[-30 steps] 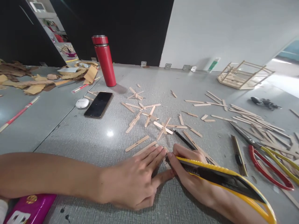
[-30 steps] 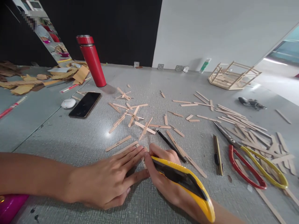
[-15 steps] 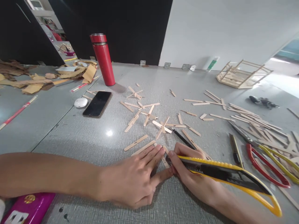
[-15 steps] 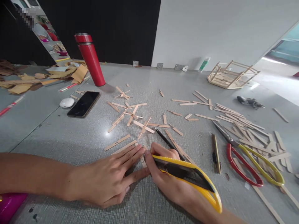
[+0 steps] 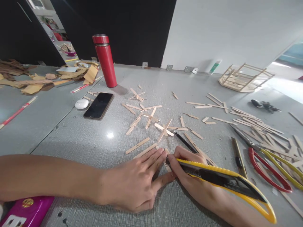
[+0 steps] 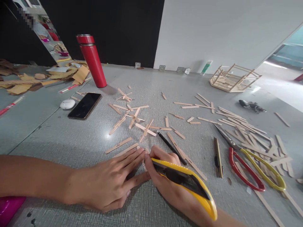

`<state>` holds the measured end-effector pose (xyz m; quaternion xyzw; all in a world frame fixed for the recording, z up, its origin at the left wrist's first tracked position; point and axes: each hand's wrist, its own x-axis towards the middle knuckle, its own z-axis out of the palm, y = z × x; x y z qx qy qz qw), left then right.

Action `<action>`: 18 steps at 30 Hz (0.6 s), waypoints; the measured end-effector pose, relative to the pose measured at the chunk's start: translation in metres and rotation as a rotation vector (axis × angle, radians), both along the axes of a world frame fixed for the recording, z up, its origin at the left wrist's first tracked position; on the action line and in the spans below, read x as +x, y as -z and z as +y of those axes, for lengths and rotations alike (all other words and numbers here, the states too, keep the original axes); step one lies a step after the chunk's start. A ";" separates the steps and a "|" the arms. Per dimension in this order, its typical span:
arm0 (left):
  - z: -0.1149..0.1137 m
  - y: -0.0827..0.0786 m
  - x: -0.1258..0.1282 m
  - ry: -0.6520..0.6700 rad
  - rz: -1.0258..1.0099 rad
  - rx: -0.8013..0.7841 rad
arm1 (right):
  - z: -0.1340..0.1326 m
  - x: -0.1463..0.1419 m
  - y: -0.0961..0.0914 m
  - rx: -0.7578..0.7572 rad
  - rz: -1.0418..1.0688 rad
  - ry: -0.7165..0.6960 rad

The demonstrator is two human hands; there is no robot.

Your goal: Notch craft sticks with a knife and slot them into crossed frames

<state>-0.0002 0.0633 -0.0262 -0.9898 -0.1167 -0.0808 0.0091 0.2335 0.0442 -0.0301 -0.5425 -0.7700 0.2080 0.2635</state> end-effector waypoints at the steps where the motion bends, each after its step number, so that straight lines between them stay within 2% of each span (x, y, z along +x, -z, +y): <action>1: 0.000 0.000 0.000 0.004 -0.004 0.007 | 0.000 -0.002 -0.001 0.008 -0.023 0.004; 18: -0.002 0.003 0.002 -0.024 -0.003 -0.002 | 0.005 -0.011 -0.012 0.033 -0.063 -0.031</action>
